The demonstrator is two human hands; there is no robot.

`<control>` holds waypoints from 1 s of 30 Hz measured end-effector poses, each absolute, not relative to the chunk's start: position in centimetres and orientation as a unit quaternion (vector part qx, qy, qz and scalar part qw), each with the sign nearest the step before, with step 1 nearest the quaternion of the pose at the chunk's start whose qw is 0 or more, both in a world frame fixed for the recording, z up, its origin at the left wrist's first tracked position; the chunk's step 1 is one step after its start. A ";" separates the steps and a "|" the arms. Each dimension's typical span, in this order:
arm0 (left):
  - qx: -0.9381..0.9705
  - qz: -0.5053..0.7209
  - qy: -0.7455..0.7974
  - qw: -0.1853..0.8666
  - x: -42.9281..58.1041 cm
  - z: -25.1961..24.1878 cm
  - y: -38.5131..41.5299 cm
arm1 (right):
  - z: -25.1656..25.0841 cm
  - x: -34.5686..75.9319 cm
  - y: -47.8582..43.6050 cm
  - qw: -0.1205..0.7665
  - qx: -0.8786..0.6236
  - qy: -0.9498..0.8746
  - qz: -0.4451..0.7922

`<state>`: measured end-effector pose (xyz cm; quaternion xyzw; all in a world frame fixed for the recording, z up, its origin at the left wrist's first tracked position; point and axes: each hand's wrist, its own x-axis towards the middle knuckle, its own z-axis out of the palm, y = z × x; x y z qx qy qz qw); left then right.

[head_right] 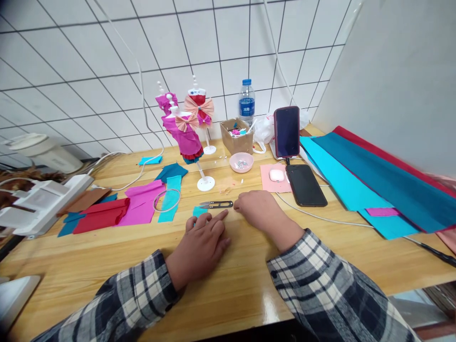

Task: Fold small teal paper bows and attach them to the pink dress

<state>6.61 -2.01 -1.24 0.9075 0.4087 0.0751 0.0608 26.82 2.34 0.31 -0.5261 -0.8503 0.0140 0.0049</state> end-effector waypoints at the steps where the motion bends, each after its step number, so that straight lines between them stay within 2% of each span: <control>1: 0.906 0.079 0.409 0.075 6.5 -1.1 -1.9 | 0.4 27.2 2.4 0.005 -0.535 -0.845 0.016; 8: 0.898 0.102 0.406 0.138 5.7 -0.9 -1.2 | 1.2 28.8 3.1 0.045 -0.621 -0.782 0.003; 12: 0.892 0.136 0.409 0.137 5.8 -0.5 -1.0 | 0.9 28.4 3.1 0.077 -0.601 -0.795 0.021; 16: 0.885 0.179 0.418 0.097 3.3 0.4 0.0 | 0.7 28.4 3.0 0.146 -0.590 -0.794 0.024; 21: 0.913 0.132 0.369 0.115 -2.3 1.0 2.0 | 0.2 26.1 1.9 0.207 -0.488 -0.844 0.082; 24: 0.921 0.101 0.347 0.142 -3.0 0.6 2.3 | -0.2 23.0 1.6 0.187 -0.440 -0.877 0.044; 30: 0.919 0.108 0.354 0.138 -1.1 0.0 1.6 | -0.2 20.5 4.6 0.050 -0.514 -0.856 -0.033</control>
